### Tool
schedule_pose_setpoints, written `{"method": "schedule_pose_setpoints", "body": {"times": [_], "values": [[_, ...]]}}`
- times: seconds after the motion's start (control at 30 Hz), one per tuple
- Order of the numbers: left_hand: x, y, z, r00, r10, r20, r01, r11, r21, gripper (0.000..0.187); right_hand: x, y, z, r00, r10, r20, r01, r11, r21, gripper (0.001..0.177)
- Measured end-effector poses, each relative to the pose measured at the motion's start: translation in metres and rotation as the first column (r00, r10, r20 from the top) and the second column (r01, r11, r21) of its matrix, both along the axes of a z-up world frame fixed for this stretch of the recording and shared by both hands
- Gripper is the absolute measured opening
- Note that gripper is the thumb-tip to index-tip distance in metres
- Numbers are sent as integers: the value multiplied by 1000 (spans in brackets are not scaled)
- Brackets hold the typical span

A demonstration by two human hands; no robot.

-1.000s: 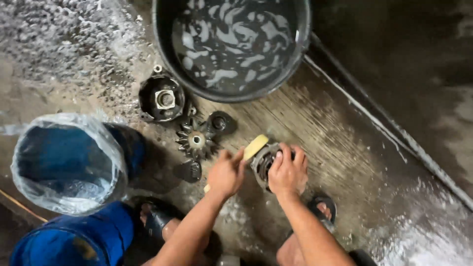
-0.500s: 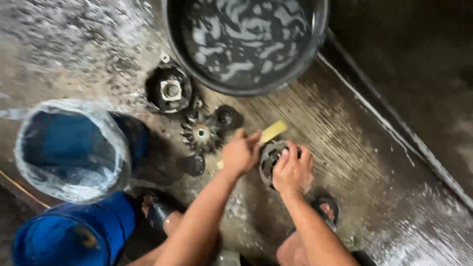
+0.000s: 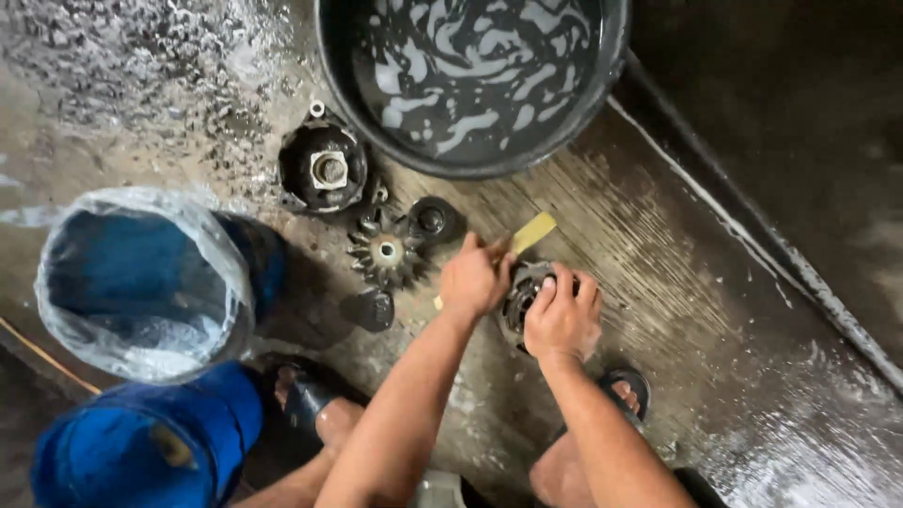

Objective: The person scrubs a cylindrical mechanical part with a yellow brush, repeatedly dipping the brush into a bucket of soapy water and rinsing the part in a black basin. The person rotates the part to clean different sides and continues scrubbing throughout the clip.

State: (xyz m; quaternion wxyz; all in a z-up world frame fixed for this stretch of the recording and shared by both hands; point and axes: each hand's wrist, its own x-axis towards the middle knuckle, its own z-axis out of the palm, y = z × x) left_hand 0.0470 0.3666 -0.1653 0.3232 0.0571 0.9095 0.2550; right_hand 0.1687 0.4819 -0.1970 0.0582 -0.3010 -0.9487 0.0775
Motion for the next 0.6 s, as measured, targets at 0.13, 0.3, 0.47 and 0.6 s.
{"method": "schedule_pose_setpoints", "body": {"times": [0.13, 0.3, 0.47, 0.6], "values": [[26, -42, 24, 965, 136, 225, -167, 978, 122, 50, -5, -4, 6, 1000, -20, -21, 20, 1000, 22, 26], [73, -91, 36, 945, 189, 266, -247, 947, 204, 45, -4, -2, 4, 999, 4, -40, -4, 1000, -10, 26], [29, -22, 19, 987, 112, 113, -138, 956, 259, 45, 1, -2, 0, 999, 22, -44, -22, 1000, 9, 26], [68, -47, 59, 995, 81, -53, -72, 984, 161, 44, -5, -3, 16, 1000, -6, -16, 5, 999, -42, 28]]}}
